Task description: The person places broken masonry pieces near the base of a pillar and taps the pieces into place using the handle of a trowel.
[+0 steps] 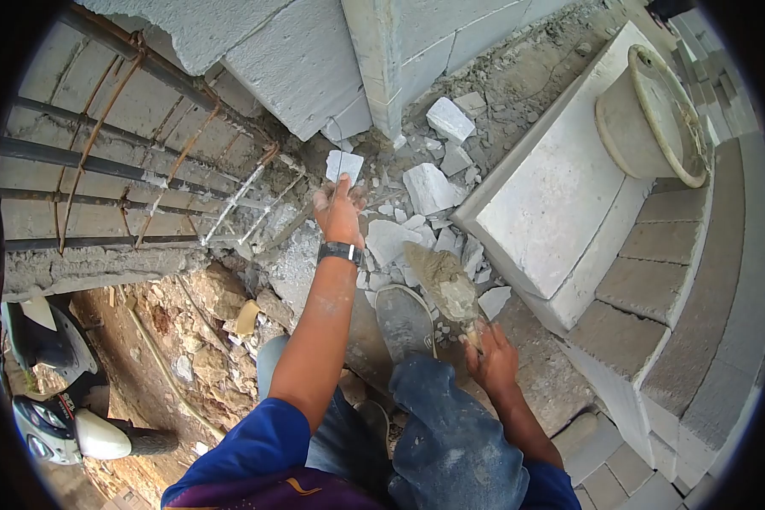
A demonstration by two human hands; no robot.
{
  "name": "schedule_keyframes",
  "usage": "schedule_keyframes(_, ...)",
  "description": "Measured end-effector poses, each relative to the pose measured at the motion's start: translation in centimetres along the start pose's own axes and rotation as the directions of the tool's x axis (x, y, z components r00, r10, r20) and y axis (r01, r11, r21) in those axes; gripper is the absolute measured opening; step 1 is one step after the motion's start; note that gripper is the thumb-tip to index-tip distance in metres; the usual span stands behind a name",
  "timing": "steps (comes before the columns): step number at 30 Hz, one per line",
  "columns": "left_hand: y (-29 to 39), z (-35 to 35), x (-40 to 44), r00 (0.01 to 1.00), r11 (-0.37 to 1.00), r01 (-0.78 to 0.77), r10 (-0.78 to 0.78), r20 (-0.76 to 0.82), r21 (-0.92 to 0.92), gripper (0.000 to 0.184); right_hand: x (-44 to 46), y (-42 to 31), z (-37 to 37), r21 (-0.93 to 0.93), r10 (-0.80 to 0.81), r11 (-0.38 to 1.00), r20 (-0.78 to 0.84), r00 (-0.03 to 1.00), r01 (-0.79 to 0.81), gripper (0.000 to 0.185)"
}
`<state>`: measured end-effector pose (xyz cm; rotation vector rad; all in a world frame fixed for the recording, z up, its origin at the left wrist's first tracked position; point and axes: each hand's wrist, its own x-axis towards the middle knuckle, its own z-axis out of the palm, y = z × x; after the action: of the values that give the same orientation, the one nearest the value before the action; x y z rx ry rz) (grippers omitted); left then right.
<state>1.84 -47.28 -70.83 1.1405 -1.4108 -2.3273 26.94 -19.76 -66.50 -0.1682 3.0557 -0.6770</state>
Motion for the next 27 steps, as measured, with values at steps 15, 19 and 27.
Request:
schedule_keyframes(15, -3.7, -11.4, -7.6, 0.999, 0.997, -0.007, 0.004, 0.035, 0.075, 0.034, 22.4, -12.1, -3.2, -0.192, -0.198, 0.94, 0.367, 0.909, 0.282, 0.044)
schedule_keyframes(19, -4.5, -13.3, -7.6, 0.999, 0.994, 0.018, -0.023, 0.047, 0.104, 0.034, 28.4, -13.7, -5.0, -0.175, -0.198, 0.93, 0.499, 0.844, 0.322, 0.042)
schedule_keyframes(27, -2.9, -13.5, -7.5, 0.997, 0.998, 0.014, -0.019, 0.077, 0.064, 0.035, 35.7, -11.6, -4.9, -0.111, -0.309, 0.903, 0.505, 0.806, 0.415, 0.044)
